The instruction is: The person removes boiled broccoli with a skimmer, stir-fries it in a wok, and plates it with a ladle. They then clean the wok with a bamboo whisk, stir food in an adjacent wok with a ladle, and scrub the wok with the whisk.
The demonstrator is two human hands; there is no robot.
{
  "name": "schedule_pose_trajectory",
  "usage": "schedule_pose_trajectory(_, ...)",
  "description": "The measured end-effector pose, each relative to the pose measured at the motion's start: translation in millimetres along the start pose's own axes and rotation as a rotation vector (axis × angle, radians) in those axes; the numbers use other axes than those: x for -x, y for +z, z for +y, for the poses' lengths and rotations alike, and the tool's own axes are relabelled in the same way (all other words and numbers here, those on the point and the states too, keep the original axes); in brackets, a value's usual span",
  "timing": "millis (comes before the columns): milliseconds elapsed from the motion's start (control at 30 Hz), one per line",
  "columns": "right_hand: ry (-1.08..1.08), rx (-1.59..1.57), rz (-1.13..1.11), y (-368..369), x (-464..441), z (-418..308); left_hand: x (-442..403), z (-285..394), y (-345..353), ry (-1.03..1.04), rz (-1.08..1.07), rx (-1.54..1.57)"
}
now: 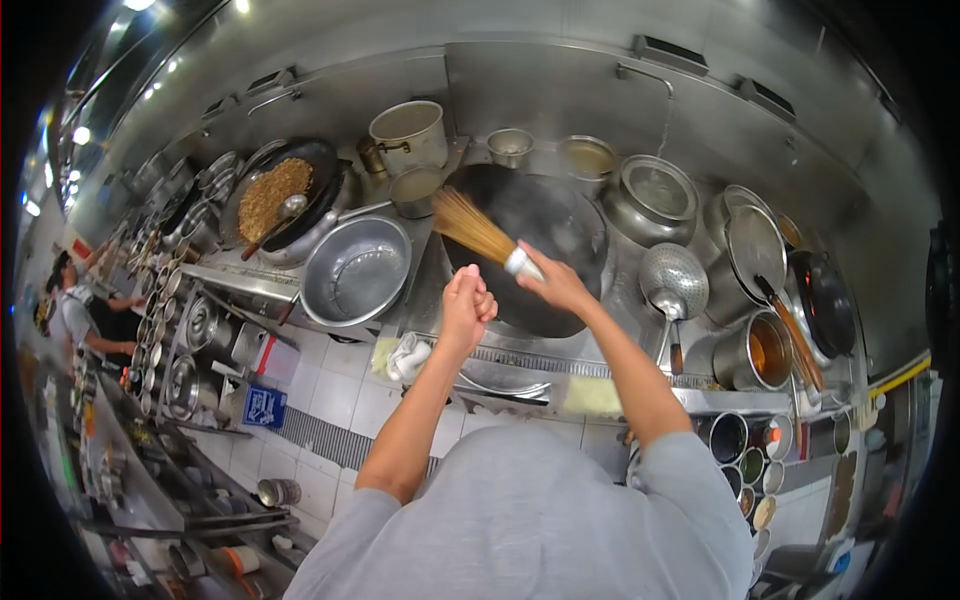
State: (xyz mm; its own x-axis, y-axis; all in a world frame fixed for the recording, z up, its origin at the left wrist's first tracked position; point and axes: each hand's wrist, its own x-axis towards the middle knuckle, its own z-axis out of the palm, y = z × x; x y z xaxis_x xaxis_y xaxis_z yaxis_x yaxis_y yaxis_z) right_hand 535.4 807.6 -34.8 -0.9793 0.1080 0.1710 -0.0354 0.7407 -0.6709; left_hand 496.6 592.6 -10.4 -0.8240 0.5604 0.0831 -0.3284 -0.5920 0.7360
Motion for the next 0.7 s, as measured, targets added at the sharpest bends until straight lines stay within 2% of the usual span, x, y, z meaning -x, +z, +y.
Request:
schedule_pose_trajectory(67, 0.536, -0.71, 0.219, 39, -52, 40, 3, 2, 17, -0.003, -0.083, -0.049)
schedule_pose_trajectory(133, 0.76, -1.182, 0.568, 42, -72, 14, 1, 8, 20, -0.039, -0.185, -0.246)
schedule_pose_trajectory(167, 0.686, -1.182, 0.459, 43, -71, 7, -3, 8, 19, -0.029, -0.194, -0.302)
schedule_pose_trajectory(200, 0.527, -0.949, 0.326, 36, -46, -23, -4, 10, 20, -0.04, -0.196, -0.303)
schedule_pose_trajectory(233, 0.139, -0.591, 0.522, 58, -30, -10, -6, 15, 23, -0.036, -0.238, -0.368)
schedule_pose_trajectory(300, -0.161, -0.123, 0.611, 79, -9, 28, -4, 19, 24, -0.037, -0.283, -0.43)
schedule_pose_trajectory(333, -0.073, -0.04, 0.539, 66, 8, 34, 0, 18, 22, -0.056, -0.307, -0.477)
schedule_pose_trajectory(367, 0.58, -0.563, 0.21, 52, 9, 39, 3, 17, 22, -0.077, -0.334, -0.525)
schedule_pose_trajectory(400, 0.715, -1.01, 0.314, 52, 2, 43, 6, 18, 23, -0.096, -0.338, -0.529)
schedule_pose_trajectory(467, 0.633, -1.17, 0.372, 37, -6, 11, 6, 21, 26, -0.05, -0.344, -0.582)
schedule_pose_trajectory(567, 0.305, -1.111, 0.121, 9, 38, -78, 5, 22, 18, -0.069, -0.335, -0.568)
schedule_pose_trajectory(600, 0.327, -1.147, 0.021, 3, 61, -83, 3, 25, 17, -0.084, -0.324, -0.52)
schedule_pose_trajectory(667, 0.385, -1.048, -0.075, 41, 73, 1, 0, 23, 12, -0.059, -0.324, -0.501)
schedule_pose_trajectory(700, 0.649, -0.818, -0.026, 39, 81, 33, 2, 22, 8, -0.038, -0.29, -0.445)
